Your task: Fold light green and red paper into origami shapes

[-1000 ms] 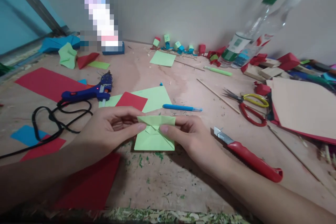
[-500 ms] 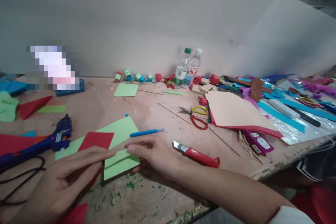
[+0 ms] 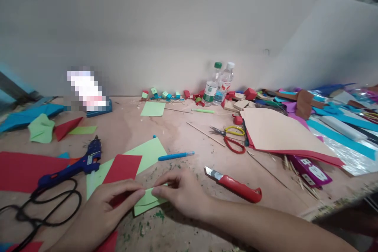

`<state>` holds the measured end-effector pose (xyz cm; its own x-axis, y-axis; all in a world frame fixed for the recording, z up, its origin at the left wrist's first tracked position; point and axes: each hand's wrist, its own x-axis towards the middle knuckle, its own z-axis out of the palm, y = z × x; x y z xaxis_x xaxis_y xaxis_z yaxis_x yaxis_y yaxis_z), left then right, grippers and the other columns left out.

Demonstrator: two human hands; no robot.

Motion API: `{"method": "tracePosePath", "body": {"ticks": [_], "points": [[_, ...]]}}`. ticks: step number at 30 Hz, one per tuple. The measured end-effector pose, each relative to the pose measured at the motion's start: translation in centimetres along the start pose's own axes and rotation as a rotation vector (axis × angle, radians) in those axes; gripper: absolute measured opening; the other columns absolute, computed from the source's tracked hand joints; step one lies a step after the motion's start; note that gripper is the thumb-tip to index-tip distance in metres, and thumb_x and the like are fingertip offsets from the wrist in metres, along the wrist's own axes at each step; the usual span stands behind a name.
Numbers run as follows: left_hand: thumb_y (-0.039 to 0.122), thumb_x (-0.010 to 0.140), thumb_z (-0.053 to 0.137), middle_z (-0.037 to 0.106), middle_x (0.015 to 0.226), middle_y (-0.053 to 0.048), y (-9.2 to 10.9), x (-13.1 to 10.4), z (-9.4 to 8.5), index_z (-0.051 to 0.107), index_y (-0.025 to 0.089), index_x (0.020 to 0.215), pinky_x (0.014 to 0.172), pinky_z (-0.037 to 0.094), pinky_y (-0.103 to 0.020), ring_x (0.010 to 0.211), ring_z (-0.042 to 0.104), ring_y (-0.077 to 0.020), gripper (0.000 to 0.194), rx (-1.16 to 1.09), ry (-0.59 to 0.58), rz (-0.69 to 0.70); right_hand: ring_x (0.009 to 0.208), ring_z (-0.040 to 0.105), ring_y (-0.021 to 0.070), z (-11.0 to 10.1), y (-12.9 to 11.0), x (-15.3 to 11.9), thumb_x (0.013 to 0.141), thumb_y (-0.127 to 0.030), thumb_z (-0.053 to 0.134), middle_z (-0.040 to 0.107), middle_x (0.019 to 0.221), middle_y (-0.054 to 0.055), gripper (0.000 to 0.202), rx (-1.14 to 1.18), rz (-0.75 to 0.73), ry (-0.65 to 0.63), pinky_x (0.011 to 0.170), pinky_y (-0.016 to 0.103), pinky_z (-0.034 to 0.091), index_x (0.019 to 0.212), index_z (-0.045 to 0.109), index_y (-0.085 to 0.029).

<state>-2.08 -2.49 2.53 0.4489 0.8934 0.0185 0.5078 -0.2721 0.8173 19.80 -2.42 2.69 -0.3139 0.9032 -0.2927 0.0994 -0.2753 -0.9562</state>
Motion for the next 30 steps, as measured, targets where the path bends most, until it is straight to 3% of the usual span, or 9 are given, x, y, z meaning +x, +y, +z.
{"method": "tracePosePath", "body": {"ticks": [5, 11, 16, 19, 27, 30], "points": [[0.025, 0.102, 0.053, 0.073, 0.076, -0.003, -0.8, -0.4, 1.0, 0.073, 0.019, 0.085, 0.065, 0.052, -0.021, 0.069, 0.069, -0.0144, 0.027, 0.036, 0.062, 0.165, 0.072, 0.063, 0.0172, 0.1, 0.2, -0.1, 0.086, -0.033, 0.072, 0.078, 0.078, 0.005, 0.021, -0.161, -0.061, -0.083, 0.068, 0.028, 0.046, 0.089, 0.086, -0.017], [0.023, 0.101, 0.052, 0.068, 0.073, -0.003, -0.7, -0.8, 1.7, 0.068, 0.018, 0.083, 0.064, 0.046, -0.023, 0.067, 0.063, -0.014, 0.025, 0.045, 0.137, 0.225, 0.067, 0.06, 0.0166, 0.4, 1.0, -0.1, 0.088, -0.035, 0.07, 0.076, 0.072, 0.005, 0.026, -0.226, -0.114, -0.077, 0.064, 0.028, 0.043, 0.086, 0.086, -0.015], [0.026, 0.101, 0.054, 0.07, 0.075, -0.002, 0.5, -0.8, 1.1, 0.071, 0.018, 0.083, 0.065, 0.045, -0.025, 0.071, 0.065, -0.0157, 0.026, 0.038, 0.073, 0.167, 0.067, 0.059, 0.017, 0.6, 0.5, -0.6, 0.089, -0.037, 0.068, 0.074, 0.07, 0.004, 0.028, -0.277, -0.184, -0.056, 0.065, 0.028, 0.045, 0.079, 0.084, -0.017], [0.027, 0.101, 0.054, 0.071, 0.076, -0.002, 0.9, -1.0, 0.8, 0.071, 0.018, 0.08, 0.068, 0.046, -0.025, 0.073, 0.066, -0.016, 0.028, 0.003, 0.105, 0.168, 0.071, 0.061, 0.0183, 0.5, -0.1, -0.7, 0.09, -0.037, 0.066, 0.073, 0.073, 0.004, 0.027, -0.321, -0.195, -0.062, 0.068, 0.028, 0.046, 0.08, 0.083, -0.018], [0.031, 0.099, 0.057, 0.074, 0.073, -0.002, 0.7, -0.7, 0.9, 0.074, 0.019, 0.078, 0.065, 0.048, -0.024, 0.069, 0.068, -0.0163, 0.03, -0.019, 0.116, 0.05, 0.061, 0.043, 0.0137, -0.3, -0.1, -0.4, 0.09, -0.036, 0.061, 0.047, 0.059, -0.001, 0.035, -0.304, -0.168, -0.101, 0.056, 0.026, 0.033, 0.063, 0.069, -0.016], [0.03, 0.099, 0.057, 0.075, 0.075, -0.001, 0.3, -0.7, 0.9, 0.075, 0.02, 0.079, 0.065, 0.049, -0.024, 0.07, 0.069, -0.0159, 0.028, -0.034, 0.129, 0.068, 0.063, 0.047, 0.0145, -0.4, -0.3, -0.3, 0.089, -0.036, 0.061, 0.054, 0.061, 0.0, 0.031, -0.286, -0.14, -0.111, 0.059, 0.026, 0.037, 0.069, 0.075, -0.016]]}}
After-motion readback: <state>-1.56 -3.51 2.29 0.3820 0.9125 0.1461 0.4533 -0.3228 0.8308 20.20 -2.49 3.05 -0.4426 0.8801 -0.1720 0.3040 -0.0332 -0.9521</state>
